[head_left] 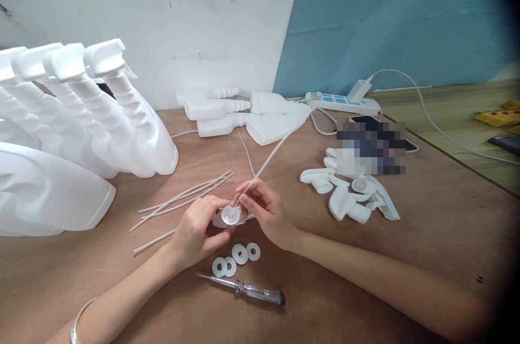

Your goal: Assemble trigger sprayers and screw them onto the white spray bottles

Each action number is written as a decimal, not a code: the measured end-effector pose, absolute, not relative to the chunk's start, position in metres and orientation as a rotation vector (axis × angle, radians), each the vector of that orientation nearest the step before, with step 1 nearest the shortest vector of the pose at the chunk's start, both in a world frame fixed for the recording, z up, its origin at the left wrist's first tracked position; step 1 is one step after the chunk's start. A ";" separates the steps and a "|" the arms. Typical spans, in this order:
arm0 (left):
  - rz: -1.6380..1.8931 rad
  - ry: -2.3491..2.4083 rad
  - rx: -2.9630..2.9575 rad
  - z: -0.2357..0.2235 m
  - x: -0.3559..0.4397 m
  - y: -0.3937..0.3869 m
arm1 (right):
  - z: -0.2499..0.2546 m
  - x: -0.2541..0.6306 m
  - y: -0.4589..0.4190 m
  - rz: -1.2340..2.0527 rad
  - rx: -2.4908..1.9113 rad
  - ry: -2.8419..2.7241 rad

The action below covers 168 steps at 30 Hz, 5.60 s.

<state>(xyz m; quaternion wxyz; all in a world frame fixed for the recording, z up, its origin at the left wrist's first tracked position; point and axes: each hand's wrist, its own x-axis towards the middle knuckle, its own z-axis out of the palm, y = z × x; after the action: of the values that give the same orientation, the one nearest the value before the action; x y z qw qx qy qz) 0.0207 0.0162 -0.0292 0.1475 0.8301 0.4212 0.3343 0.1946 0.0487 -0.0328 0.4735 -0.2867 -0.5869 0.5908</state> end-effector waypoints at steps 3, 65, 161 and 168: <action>0.975 1.203 2.402 -0.029 0.021 0.016 | -0.034 0.195 0.046 1.350 -0.726 -1.512; 0.872 1.232 2.271 -0.023 0.024 0.014 | -0.027 0.189 0.040 0.650 -0.697 -1.943; 0.834 1.183 2.075 -0.020 0.019 0.011 | -0.056 0.216 0.182 0.104 -1.682 -1.813; 0.851 1.168 2.092 -0.022 0.019 0.011 | -0.050 0.205 0.174 -0.222 -1.604 -1.943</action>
<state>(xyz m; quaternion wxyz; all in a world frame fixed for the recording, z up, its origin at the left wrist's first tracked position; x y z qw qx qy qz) 0.0193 0.0110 -0.0222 0.2948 0.7862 0.4390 0.3198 0.2047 0.1739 -0.0495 0.3014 -0.6047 -0.7324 -0.0839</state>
